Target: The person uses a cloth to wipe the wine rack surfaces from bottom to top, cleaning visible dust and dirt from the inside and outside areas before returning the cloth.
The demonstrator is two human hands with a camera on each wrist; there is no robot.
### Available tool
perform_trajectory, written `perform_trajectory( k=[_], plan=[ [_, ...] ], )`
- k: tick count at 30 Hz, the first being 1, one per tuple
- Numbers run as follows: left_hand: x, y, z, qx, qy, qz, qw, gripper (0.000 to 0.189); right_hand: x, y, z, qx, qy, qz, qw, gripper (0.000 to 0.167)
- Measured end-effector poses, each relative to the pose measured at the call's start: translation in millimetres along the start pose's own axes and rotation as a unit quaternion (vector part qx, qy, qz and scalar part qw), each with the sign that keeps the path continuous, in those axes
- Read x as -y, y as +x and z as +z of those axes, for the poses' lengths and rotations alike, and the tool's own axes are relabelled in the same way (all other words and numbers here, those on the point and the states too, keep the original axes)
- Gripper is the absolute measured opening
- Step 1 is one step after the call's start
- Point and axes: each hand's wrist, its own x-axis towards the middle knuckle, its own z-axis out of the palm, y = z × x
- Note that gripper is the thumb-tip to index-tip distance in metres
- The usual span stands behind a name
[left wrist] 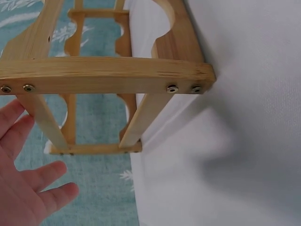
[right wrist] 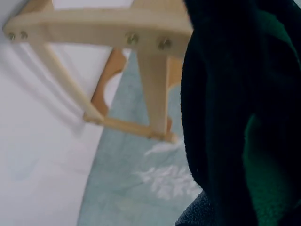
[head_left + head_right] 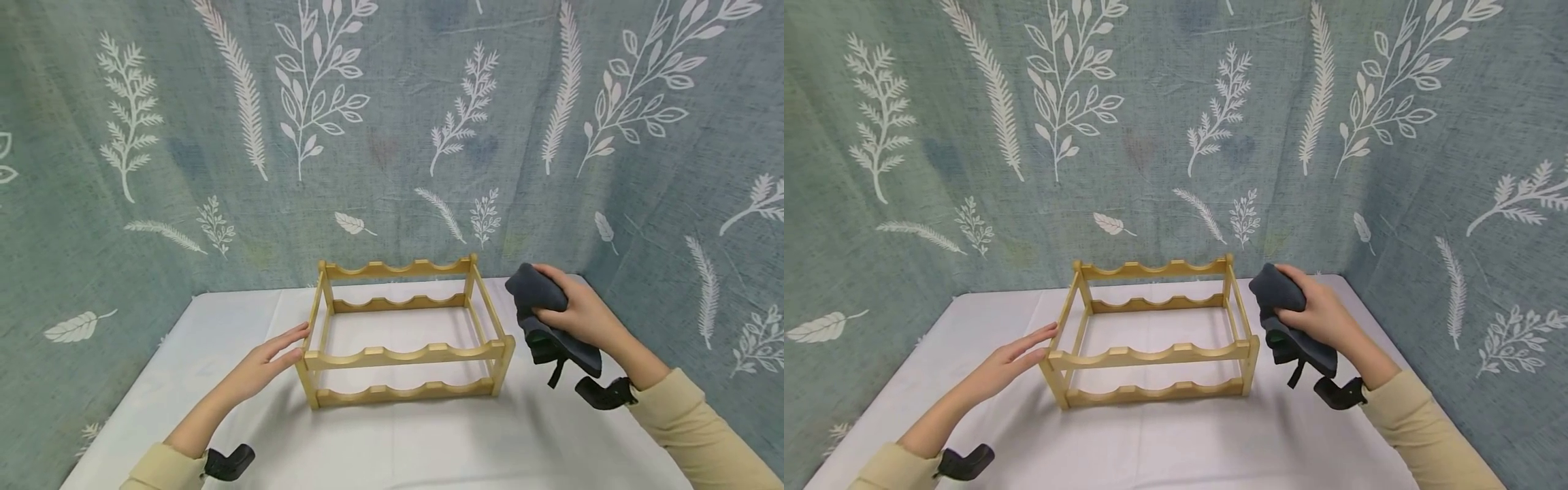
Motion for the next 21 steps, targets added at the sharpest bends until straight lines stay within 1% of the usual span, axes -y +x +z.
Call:
perform_trajectory(
  k=[5, 10, 14, 17, 21],
  plan=[
    [1.0, 0.3, 0.4, -0.006, 0.003, 0.002, 1.0, 0.044, 16, -1.4, 7, -0.011, -0.007, -0.05, 0.9987, 0.066],
    [1.6, 0.1, 0.3, -0.004, 0.001, 0.003, 1.0, 0.044, 33, -1.4, 13, -0.011, -0.008, -0.077, 0.9969, 0.066],
    [3.3, 0.0, 0.2, -0.002, 0.002, 0.011, 0.9999, 0.044, 47, -1.5, 24, -0.014, -0.021, -0.107, 0.9939, 0.067],
    [4.2, 0.5, -0.3, -0.001, 0.003, 0.014, 0.9999, 0.044, 61, -3.2, 37, -0.021, -0.042, -0.145, 0.9884, 0.068],
    [4.1, 1.2, -0.8, -0.001, 0.004, 0.012, 0.9999, 0.044, 82, -6.8, 57, -0.021, -0.068, -0.206, 0.9759, 0.068]
  ],
)
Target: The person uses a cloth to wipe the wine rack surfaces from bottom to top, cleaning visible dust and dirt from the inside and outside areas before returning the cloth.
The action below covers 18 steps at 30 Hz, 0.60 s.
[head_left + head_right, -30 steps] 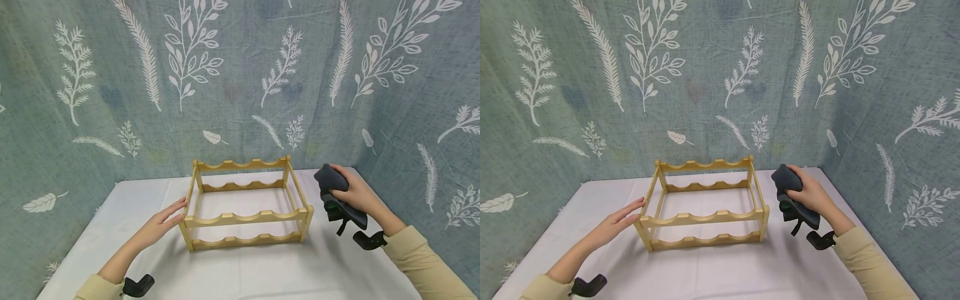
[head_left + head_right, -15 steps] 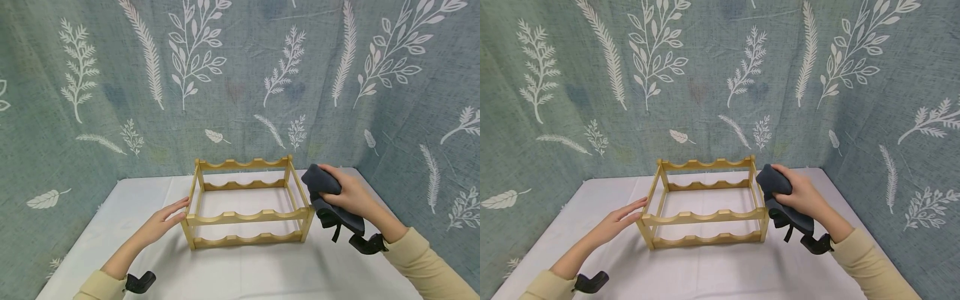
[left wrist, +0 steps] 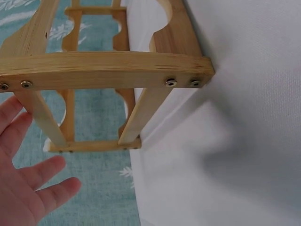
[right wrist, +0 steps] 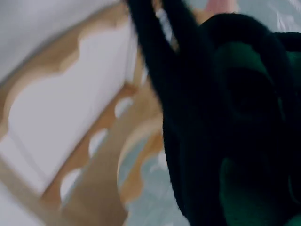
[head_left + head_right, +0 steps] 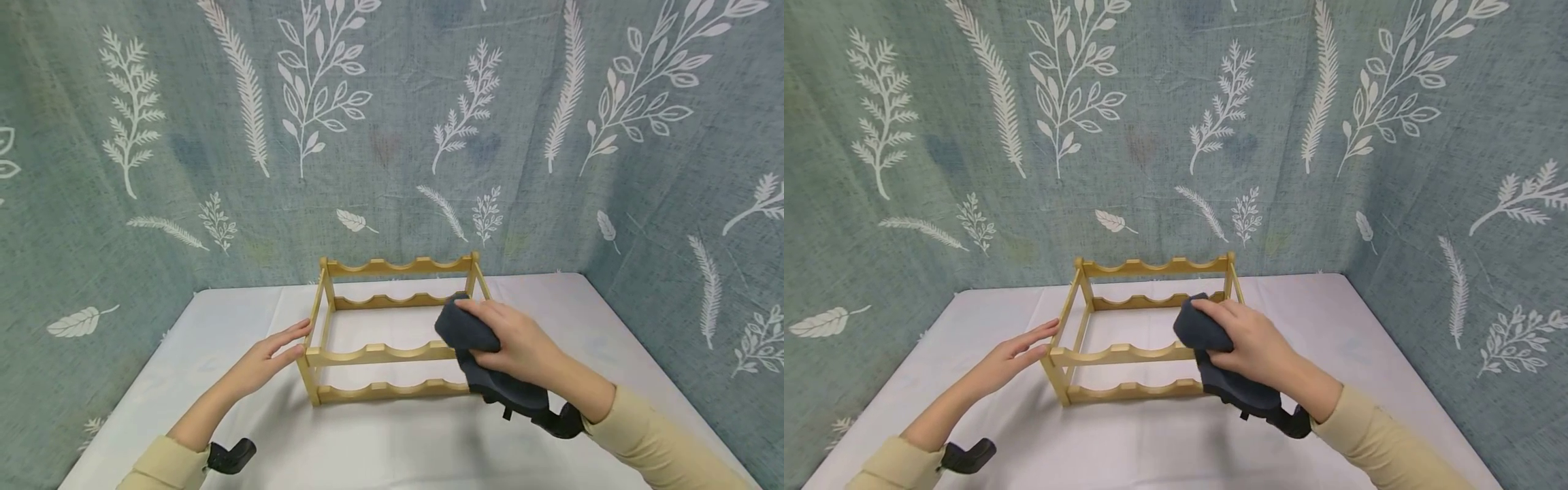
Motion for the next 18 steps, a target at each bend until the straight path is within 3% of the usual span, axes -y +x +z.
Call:
perform_trajectory(
  k=[6, 13, 18],
  plan=[
    [-0.7, 0.5, 0.3, 0.003, -0.006, -0.007, 1.0, 0.045, 27, 1.2, 29, 0.036, -0.006, -0.061, 0.9975, 0.068],
    [-0.8, 0.6, 0.3, 0.002, -0.006, -0.006, 1.0, 0.045, 50, -3.3, 73, 0.112, -0.024, -0.058, 0.9917, 0.072],
    [0.3, 0.4, -0.4, 0.002, -0.004, -0.004, 1.0, 0.044, 62, -2.6, 102, 0.178, -0.028, -0.065, 0.9815, 0.072]
  ],
)
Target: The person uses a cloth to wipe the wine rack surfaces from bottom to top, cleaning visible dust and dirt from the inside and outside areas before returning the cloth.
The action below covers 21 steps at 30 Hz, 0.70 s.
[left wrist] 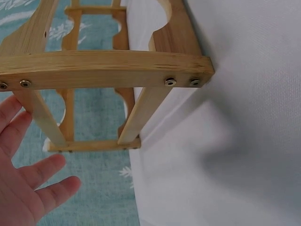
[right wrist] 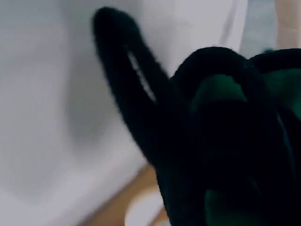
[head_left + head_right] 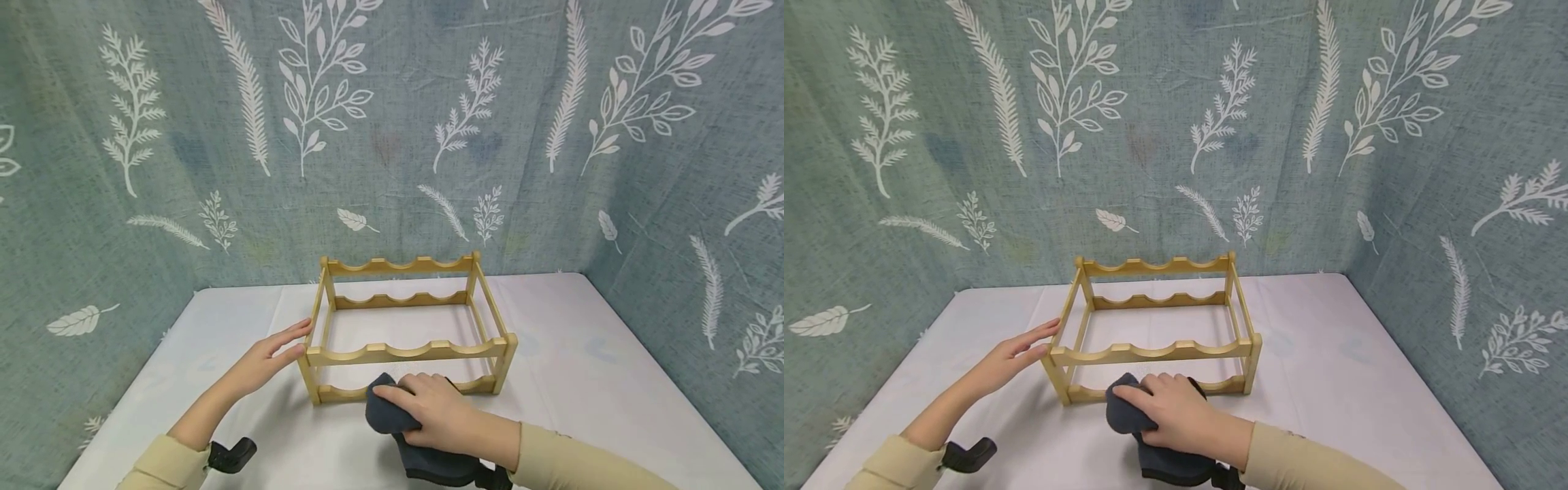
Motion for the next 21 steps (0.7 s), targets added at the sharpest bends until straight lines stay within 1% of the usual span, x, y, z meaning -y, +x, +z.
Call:
perform_trajectory(
  k=[2, 5, 9, 14, 18, 21],
  plan=[
    [0.0, 0.3, 0.0, 0.002, -0.001, -0.003, 1.0, 0.044, 4, 6.8, 9, 0.022, -0.006, -0.011, 0.9997, 0.072],
    [-0.4, 0.4, 0.0, 0.008, -0.006, -0.01, 0.9999, 0.044, 8, 19.9, 22, 0.045, -0.04, -0.029, 0.9977, 0.073],
    [-1.5, -1.0, -1.4, 0.015, -0.006, -0.014, 0.9998, 0.045, 11, 40.1, 39, 0.049, -0.109, -0.05, 0.9916, 0.07],
    [-2.6, -2.0, -3.3, 0.012, -0.001, -0.005, 0.9999, 0.044, 14, 61.9, 55, 0.051, -0.181, -0.072, 0.9795, 0.066],
    [-3.1, -1.3, -3.3, 0.015, 0.003, -0.001, 0.9999, 0.044, 16, 72.9, 66, 0.07, -0.197, -0.061, 0.976, 0.063],
    [-2.5, -1.1, -2.5, 0.014, 0.008, 0.001, 0.9999, 0.044, 17, 76.8, 69, 0.079, -0.189, -0.033, 0.9782, 0.061]
  ],
)
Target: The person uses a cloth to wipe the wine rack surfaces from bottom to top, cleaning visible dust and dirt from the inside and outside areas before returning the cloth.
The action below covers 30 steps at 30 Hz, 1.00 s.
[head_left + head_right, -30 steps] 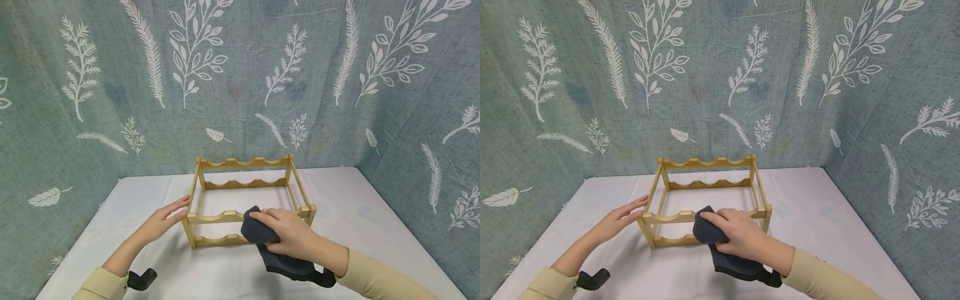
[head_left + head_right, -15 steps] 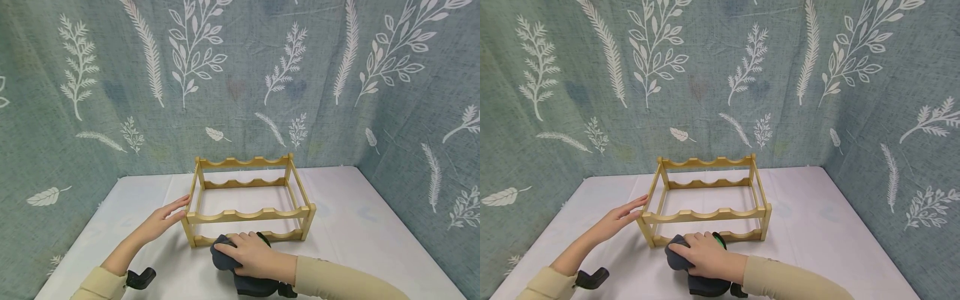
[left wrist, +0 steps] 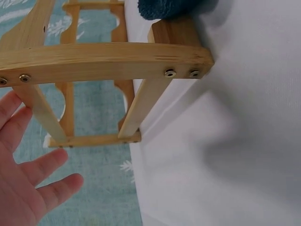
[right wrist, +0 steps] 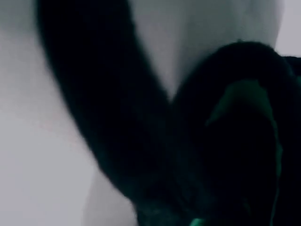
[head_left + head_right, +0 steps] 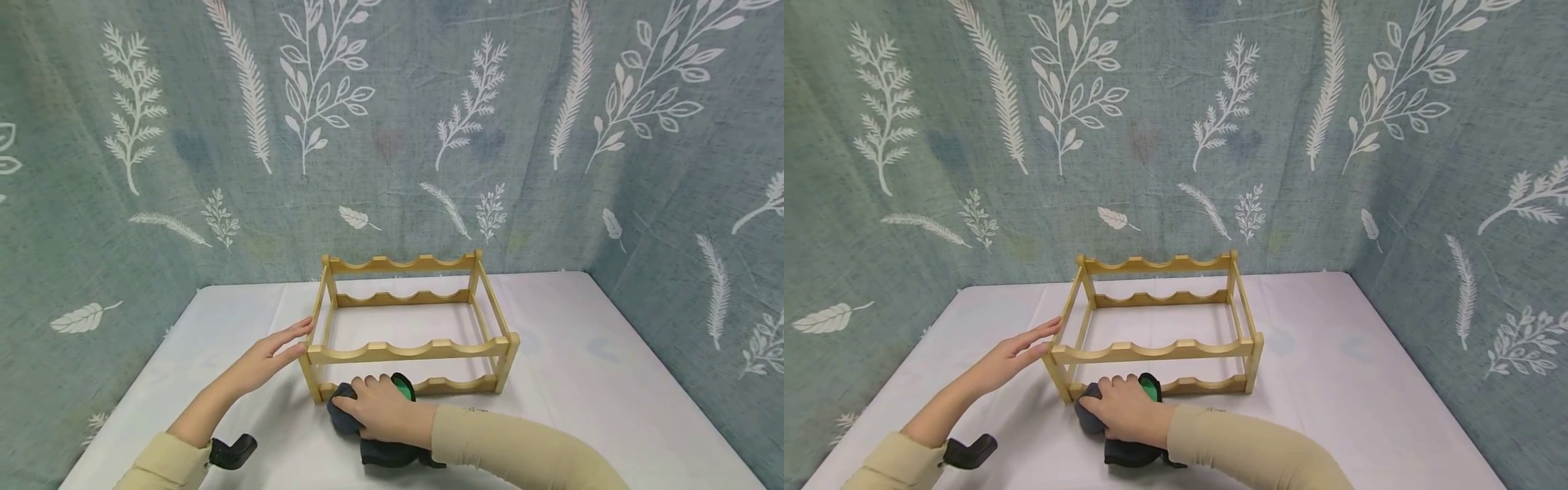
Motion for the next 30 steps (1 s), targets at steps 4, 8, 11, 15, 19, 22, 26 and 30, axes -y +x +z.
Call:
perform_trajectory(
  k=[4, 8, 11, 15, 19, 22, 26, 30],
  plan=[
    [1.1, 0.5, 0.2, -0.004, 0.02, 0.009, 0.9997, 0.044, 0, -2.2, -2, 0.014, -0.007, 0.033, 0.9993, 0.057],
    [1.3, 1.0, -1.1, -0.007, 0.052, 0.015, 0.9985, 0.045, -1, -10.5, -3, 0.014, -0.044, 0.048, 0.9977, 0.051],
    [0.2, 1.0, -1.8, -0.008, 0.064, 0.021, 0.9977, 0.044, -4, -19.8, -3, 0.009, -0.083, 0.05, 0.9952, 0.046],
    [-2.3, 0.5, -2.4, -0.005, 0.063, 0.025, 0.9977, 0.043, -10, -34.9, -1, 0.004, -0.115, 0.051, 0.9921, 0.043],
    [-2.1, -0.3, -2.1, -0.003, 0.055, 0.029, 0.998, 0.043, -19, -51.1, 1, 0.009, -0.09, 0.058, 0.9942, 0.044],
    [-1.1, -0.8, -2.2, -0.005, 0.056, 0.031, 0.9979, 0.043, -29, -63.2, 3, 0.02, -0.044, 0.077, 0.9959, 0.048],
    [0.6, -1.1, -2.2, -0.01, 0.061, 0.031, 0.9976, 0.043, -41, -80.4, 6, 0.026, 0.002, 0.108, 0.9938, 0.053],
    [1.7, -1.1, -1.7, -0.009, 0.06, 0.032, 0.9976, 0.043, -48, -96.4, 8, 0.023, 0.008, 0.119, 0.9926, 0.055]
  ],
)
